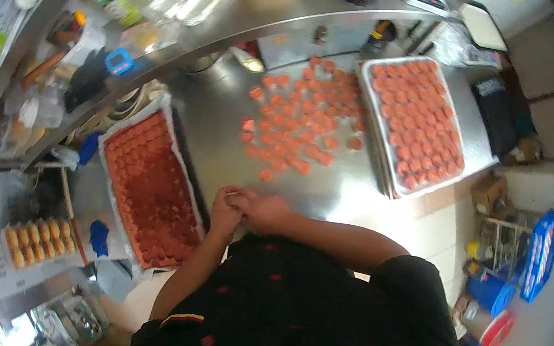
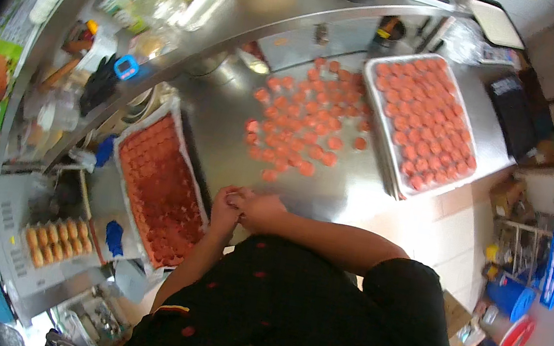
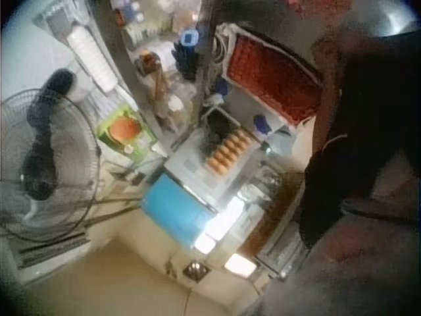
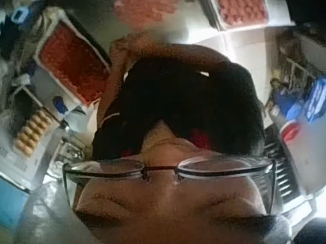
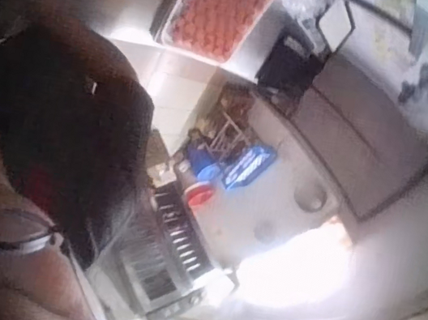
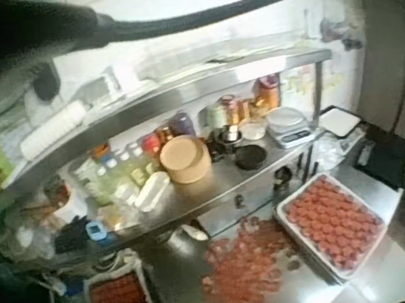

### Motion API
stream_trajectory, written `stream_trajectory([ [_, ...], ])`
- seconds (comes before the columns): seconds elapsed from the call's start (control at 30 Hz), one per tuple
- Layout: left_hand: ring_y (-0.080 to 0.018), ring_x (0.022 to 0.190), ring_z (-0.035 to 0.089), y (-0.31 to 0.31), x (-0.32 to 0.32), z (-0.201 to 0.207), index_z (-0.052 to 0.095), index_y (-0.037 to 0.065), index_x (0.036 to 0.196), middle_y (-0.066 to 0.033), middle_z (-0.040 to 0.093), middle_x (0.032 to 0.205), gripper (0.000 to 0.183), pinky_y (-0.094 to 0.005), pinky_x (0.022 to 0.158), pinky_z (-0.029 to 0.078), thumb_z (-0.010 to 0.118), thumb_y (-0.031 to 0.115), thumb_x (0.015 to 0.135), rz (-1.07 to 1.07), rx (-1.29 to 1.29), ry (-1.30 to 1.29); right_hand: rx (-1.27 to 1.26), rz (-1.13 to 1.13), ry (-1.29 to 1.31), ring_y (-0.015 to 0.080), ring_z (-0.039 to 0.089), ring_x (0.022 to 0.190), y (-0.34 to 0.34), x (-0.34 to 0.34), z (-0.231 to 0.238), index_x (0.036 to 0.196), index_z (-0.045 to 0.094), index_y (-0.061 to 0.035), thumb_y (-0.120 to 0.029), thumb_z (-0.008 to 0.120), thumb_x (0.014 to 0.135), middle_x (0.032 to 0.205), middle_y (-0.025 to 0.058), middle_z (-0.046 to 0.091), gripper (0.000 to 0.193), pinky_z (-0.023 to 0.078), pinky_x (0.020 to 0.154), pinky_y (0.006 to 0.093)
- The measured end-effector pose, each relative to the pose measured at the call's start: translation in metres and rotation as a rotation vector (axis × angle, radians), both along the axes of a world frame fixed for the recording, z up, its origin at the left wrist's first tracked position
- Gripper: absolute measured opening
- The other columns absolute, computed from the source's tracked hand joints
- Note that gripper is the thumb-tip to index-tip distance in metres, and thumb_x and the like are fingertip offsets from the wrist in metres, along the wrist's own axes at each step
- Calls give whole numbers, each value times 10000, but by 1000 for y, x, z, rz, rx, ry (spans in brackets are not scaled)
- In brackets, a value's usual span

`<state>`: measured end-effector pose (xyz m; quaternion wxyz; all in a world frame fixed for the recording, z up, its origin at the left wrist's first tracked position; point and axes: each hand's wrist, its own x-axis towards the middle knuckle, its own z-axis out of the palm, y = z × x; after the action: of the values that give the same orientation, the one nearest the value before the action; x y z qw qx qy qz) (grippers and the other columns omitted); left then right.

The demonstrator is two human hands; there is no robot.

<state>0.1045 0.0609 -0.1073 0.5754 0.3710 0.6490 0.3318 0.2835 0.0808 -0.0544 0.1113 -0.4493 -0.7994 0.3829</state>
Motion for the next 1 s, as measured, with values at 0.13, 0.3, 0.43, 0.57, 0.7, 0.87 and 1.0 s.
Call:
stream_trajectory([
  [0.13, -180, 984, 662, -5, 28, -13, 600, 38, 1216, -67, 678, 1117, 312, -326, 795, 567, 665, -31, 919, -36, -166, -206, -120, -123, -43, 382, 679, 1143, -23, 20, -6, 1366, 582, -167, -306, 696, 932, 1334, 137, 621, 469, 596, 881, 507],
  [0.3, -167, 853, 662, -27, 68, -55, 588, 71, 1017, -33, 659, 912, 115, -309, 779, 562, 666, 14, 955, -166, -343, -347, -37, -362, 8, 370, 705, 1043, -81, 88, -22, 1236, 646, -123, -326, 693, 967, 1227, 162, 669, 340, 593, 828, 498],
  [0.43, -164, 782, 663, -37, 95, -128, 628, 93, 919, -46, 705, 951, 84, -290, 676, 552, 663, 21, 941, -141, -375, -371, -82, -799, 132, 408, 686, 791, -131, 167, 13, 974, 690, -43, -349, 734, 973, 846, 202, 694, 310, 558, 700, 477],
  [0.57, -139, 817, 660, -24, 145, -116, 693, 83, 970, -19, 702, 921, 59, -276, 720, 540, 673, 43, 932, -51, -295, -230, 28, -1354, -7, 322, 573, 567, -160, 264, 16, 773, 644, 27, -340, 729, 988, 652, 242, 597, 434, 484, 593, 464],
  [0.7, -222, 1072, 648, 6, 169, -162, 545, 52, 1154, -77, 585, 1194, 283, -378, 887, 615, 678, -24, 916, -121, -339, -294, 208, -1577, -164, 204, 577, 565, -162, 431, -25, 763, 644, 26, -381, 704, 999, 616, 152, 603, 475, 482, 582, 416],
  [0.87, -242, 1103, 627, 14, 223, -122, 537, 66, 1155, -71, 562, 1184, 273, -418, 995, 578, 656, -24, 926, 134, -262, -352, 29, -1910, -17, 265, 724, 857, -121, 690, -94, 989, 774, -18, -415, 694, 966, 911, 150, 770, 406, 555, 803, 410],
  [1.0, -268, 972, 669, 18, 266, -108, 560, 67, 1111, -88, 599, 1045, 225, -416, 896, 611, 686, 18, 931, 300, -276, -528, -158, -1781, -385, 321, 717, 1064, -96, 851, -168, 1162, 787, -76, -415, 715, 945, 1138, 155, 773, 409, 539, 945, 430],
])
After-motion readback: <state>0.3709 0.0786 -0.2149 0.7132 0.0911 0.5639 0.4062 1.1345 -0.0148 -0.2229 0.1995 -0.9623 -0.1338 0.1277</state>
